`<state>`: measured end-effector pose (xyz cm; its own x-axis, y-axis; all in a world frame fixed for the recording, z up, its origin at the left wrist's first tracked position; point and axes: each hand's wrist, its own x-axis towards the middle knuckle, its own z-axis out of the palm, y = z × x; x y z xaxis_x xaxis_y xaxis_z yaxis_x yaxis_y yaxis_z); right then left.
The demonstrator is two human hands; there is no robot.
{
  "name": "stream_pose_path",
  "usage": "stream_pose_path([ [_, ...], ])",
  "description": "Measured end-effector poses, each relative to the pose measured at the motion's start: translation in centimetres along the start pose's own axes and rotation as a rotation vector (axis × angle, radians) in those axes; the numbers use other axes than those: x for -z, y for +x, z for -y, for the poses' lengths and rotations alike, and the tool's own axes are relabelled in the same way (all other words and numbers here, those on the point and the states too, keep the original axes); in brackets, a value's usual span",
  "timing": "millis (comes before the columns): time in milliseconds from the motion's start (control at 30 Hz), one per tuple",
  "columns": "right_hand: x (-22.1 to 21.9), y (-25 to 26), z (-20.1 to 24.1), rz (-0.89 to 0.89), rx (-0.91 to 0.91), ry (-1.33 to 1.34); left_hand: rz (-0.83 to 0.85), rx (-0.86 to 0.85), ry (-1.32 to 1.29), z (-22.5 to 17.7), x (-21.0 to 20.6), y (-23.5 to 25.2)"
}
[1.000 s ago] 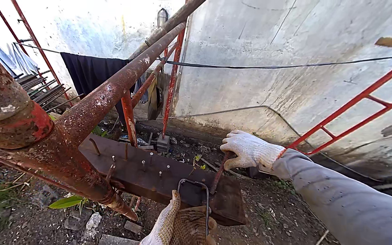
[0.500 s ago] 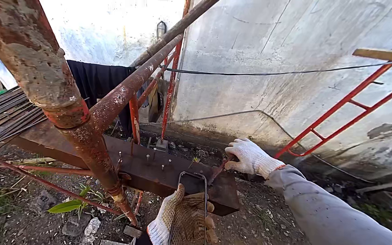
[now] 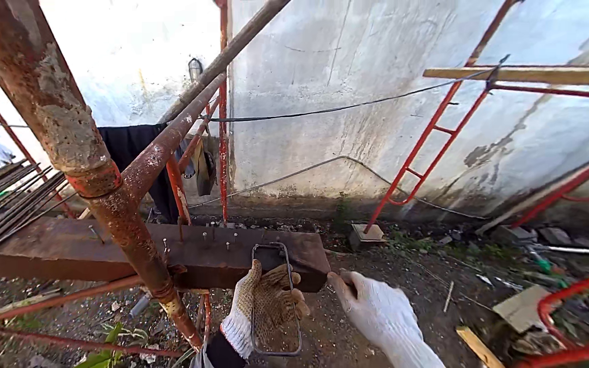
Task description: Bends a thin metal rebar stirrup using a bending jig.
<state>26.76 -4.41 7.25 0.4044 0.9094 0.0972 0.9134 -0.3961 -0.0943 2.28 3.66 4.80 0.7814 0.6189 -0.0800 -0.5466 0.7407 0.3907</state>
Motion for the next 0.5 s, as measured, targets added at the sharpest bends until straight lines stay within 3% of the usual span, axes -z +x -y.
stream_pose_path([
  [100,0.0,-4.7,2.4,-0.04,-0.083,0.032,-0.015,0.006,-0.01,-0.2,0.1,0.2],
  [233,0.5,-6.3,3.7,0.001,-0.148,0.01,-0.054,0.026,-0.007,-0.2,0.0,-0.2],
  [500,-0.2,-3.0,-0.2,0.026,0.115,0.061,-0.222,0.017,0.118,-1.1,-4.2,-1.1],
])
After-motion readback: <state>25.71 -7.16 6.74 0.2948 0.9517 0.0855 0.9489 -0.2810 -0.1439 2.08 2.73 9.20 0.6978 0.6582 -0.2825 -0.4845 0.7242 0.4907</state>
